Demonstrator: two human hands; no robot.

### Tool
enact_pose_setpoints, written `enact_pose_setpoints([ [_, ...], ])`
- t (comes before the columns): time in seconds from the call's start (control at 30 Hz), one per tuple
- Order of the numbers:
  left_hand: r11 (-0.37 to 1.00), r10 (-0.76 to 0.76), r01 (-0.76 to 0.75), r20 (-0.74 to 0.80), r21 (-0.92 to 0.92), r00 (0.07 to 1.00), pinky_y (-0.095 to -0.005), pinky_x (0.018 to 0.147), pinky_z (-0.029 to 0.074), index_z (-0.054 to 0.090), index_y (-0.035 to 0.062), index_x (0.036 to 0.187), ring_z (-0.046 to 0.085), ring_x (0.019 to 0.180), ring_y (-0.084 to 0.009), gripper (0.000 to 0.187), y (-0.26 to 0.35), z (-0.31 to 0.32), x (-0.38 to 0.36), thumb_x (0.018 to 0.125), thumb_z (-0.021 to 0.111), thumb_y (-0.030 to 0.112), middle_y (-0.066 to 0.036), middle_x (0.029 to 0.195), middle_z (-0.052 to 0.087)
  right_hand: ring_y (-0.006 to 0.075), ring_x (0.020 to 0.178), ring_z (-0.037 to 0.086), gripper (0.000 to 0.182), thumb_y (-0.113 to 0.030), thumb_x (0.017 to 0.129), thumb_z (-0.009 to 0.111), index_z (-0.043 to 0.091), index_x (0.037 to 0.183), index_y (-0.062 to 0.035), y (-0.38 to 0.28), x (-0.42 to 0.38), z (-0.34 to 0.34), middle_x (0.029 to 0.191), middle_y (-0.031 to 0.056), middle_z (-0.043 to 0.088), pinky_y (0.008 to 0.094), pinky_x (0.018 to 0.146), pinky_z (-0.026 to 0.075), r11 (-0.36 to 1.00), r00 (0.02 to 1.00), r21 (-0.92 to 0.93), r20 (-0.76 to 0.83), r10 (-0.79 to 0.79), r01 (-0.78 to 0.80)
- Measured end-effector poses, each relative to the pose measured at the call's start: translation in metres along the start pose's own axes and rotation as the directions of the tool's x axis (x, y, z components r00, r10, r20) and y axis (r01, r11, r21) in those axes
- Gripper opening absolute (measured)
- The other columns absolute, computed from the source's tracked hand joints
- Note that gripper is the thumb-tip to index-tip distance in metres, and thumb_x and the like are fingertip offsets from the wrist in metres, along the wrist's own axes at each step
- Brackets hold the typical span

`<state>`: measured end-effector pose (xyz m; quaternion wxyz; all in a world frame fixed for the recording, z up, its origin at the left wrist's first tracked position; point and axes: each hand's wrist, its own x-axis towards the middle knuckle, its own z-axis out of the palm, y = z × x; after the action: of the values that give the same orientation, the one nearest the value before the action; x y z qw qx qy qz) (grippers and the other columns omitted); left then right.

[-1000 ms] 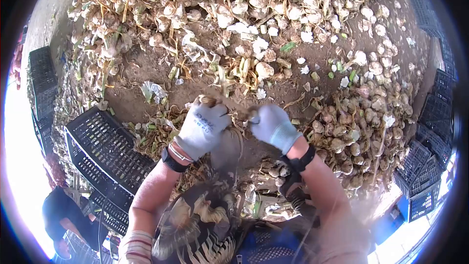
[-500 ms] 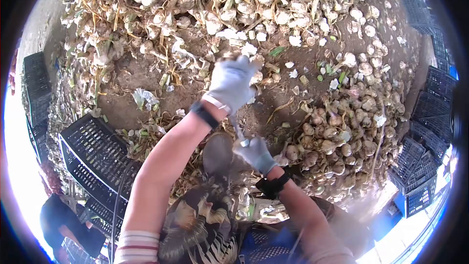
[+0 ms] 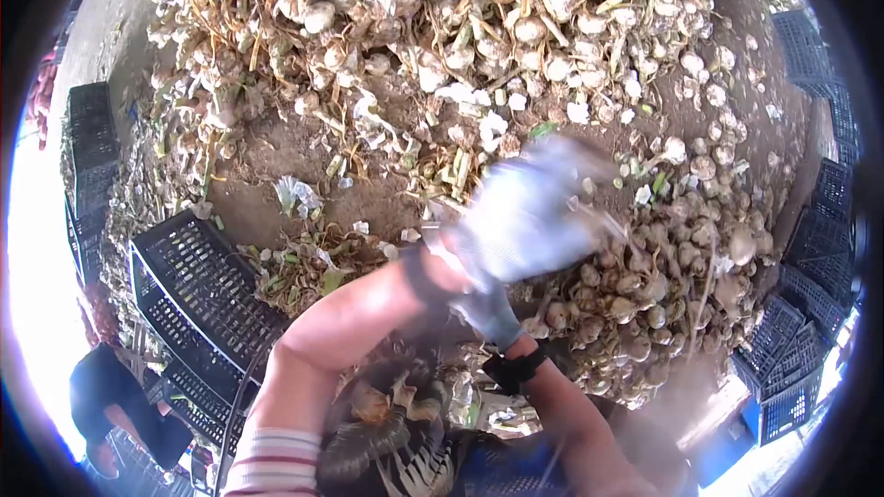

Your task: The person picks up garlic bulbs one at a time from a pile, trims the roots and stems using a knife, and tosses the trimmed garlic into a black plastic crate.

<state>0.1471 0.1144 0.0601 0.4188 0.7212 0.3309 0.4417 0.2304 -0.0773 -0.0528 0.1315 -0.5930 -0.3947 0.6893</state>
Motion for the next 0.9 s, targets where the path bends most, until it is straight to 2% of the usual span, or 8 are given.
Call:
enact_pose_setpoints([
  [0.1, 0.589, -0.804, 0.65, -0.427, -0.481, 0.413, -0.0285, 0.067, 0.055, 0.061, 0.0046, 0.116, 0.068, 0.083, -0.0169, 0.03, -0.069, -0.1, -0.056, 0.091, 0.065, 0.02, -0.012, 0.104, 0.069, 0.005, 0.053, 0.056, 0.007, -0.01, 0.087, 0.072, 0.069, 0.089, -0.0039, -0.049, -0.006, -0.033, 0.068, 0.0011, 0.065, 0.0215, 0.045, 0.042, 0.961, 0.972, 0.145, 0.004, 0.237, -0.235],
  [0.13, 0.493, -0.409, 0.812, -0.74, 0.313, 0.534, -0.0358, 0.077, 0.055, 0.058, 0.0043, 0.121, 0.066, 0.087, -0.0211, 0.039, -0.121, -0.135, -0.096, 0.091, 0.065, 0.028, -0.013, 0.105, 0.068, 0.005, 0.053, 0.056, 0.007, -0.01, 0.087, 0.072, 0.069, 0.089, -0.0039, -0.046, -0.004, -0.034, 0.068, 0.0011, 0.065, 0.0215, 0.045, 0.042, 0.957, 0.968, 0.152, 0.008, 0.25, -0.248],
  [0.17, 0.274, -0.57, 0.959, -0.815, -0.068, 0.105, -0.0396, 0.089, 0.052, 0.057, 0.0019, 0.122, 0.065, 0.095, -0.026, 0.052, -0.123, -0.158, -0.088, 0.086, 0.071, 0.037, -0.016, 0.105, 0.067, 0.0058, 0.052, 0.056, 0.007, -0.01, 0.087, 0.072, 0.069, 0.089, -0.0038, -0.042, -0.002, -0.035, 0.068, 0.0006, 0.064, 0.0221, 0.045, 0.042, 0.927, 0.968, 0.296, -0.022, 0.249, -0.232],
  [0.2, 0.202, -0.498, 0.979, -0.863, -0.015, 0.089, -0.0378, 0.093, 0.051, 0.057, -0.0002, 0.123, 0.064, 0.099, -0.0291, 0.067, -0.142, -0.179, -0.102, 0.078, 0.075, 0.046, -0.019, 0.109, 0.066, 0.0065, 0.051, 0.055, 0.008, -0.011, 0.087, 0.073, 0.069, 0.089, -0.0037, -0.04, 0.002, -0.036, 0.068, 0.0002, 0.064, 0.0226, 0.044, 0.041, 0.88, 0.966, 0.429, -0.057, 0.251, -0.203],
  [0.3, 0.05, -0.58, 0.974, -0.787, 0.222, 0.209, -0.0376, 0.087, 0.054, 0.058, -0.0026, 0.118, 0.067, 0.096, -0.0305, 0.07, -0.188, -0.217, -0.122, 0.072, 0.078, 0.047, -0.021, 0.108, 0.068, 0.0066, 0.05, 0.054, 0.009, -0.01, 0.086, 0.074, 0.069, 0.09, -0.004, -0.05, 0.014, -0.031, 0.068, -0.0001, 0.063, 0.0226, 0.043, 0.04, 0.891, 0.958, 0.399, -0.086, 0.272, -0.217],
  [0.53, 0.544, -0.699, 0.787, -0.362, 0.292, 0.617, -0.0335, 0.082, 0.058, 0.058, 0.0052, 0.125, 0.07, 0.096, -0.0218, 0.05, -0.088, -0.13, -0.113, 0.077, 0.072, 0.0, -0.013, 0.108, 0.071, 0.006, 0.064, 0.061, 0.03, -0.01, 0.09, 0.072, 0.069, 0.118, -0.0008, -0.128, 0.056, -0.04, 0.077, 0.0026, 0.067, 0.0206, 0.054, 0.047, 0.85, 0.982, 0.527, -0.164, 0.092, 0.008],
  [0.67, 0.428, -0.828, 0.651, 0.017, -0.627, 0.56, -0.027, 0.074, 0.058, 0.046, 0.002, 0.139, 0.065, 0.093, -0.0133, 0.061, -0.037, -0.074, -0.118, 0.083, 0.07, -0.004, -0.006, 0.111, 0.064, 0.0083, 0.084, 0.067, 0.033, -0.006, 0.09, 0.071, 0.067, 0.121, 0.0015, -0.139, 0.08, -0.025, 0.106, 0.0058, 0.072, 0.0206, 0.069, 0.052, 0.8, 0.986, 0.577, -0.072, -0.149, 0.163],
  [0.9, 0.498, -0.767, 0.649, 0.057, -0.575, 0.639, -0.0297, 0.081, 0.057, 0.044, -0.0009, 0.139, 0.065, 0.097, -0.0161, 0.054, -0.07, -0.08, -0.18, 0.09, 0.068, 0.004, -0.008, 0.115, 0.063, 0.0287, 0.07, 0.068, 0.019, -0.014, 0.081, 0.07, 0.071, 0.099, -0.0104, -0.149, 0.037, -0.046, 0.083, 0.012, 0.068, 0.0376, 0.064, 0.054, 0.669, 0.843, -0.635, -0.053, -0.536, 0.386],
])
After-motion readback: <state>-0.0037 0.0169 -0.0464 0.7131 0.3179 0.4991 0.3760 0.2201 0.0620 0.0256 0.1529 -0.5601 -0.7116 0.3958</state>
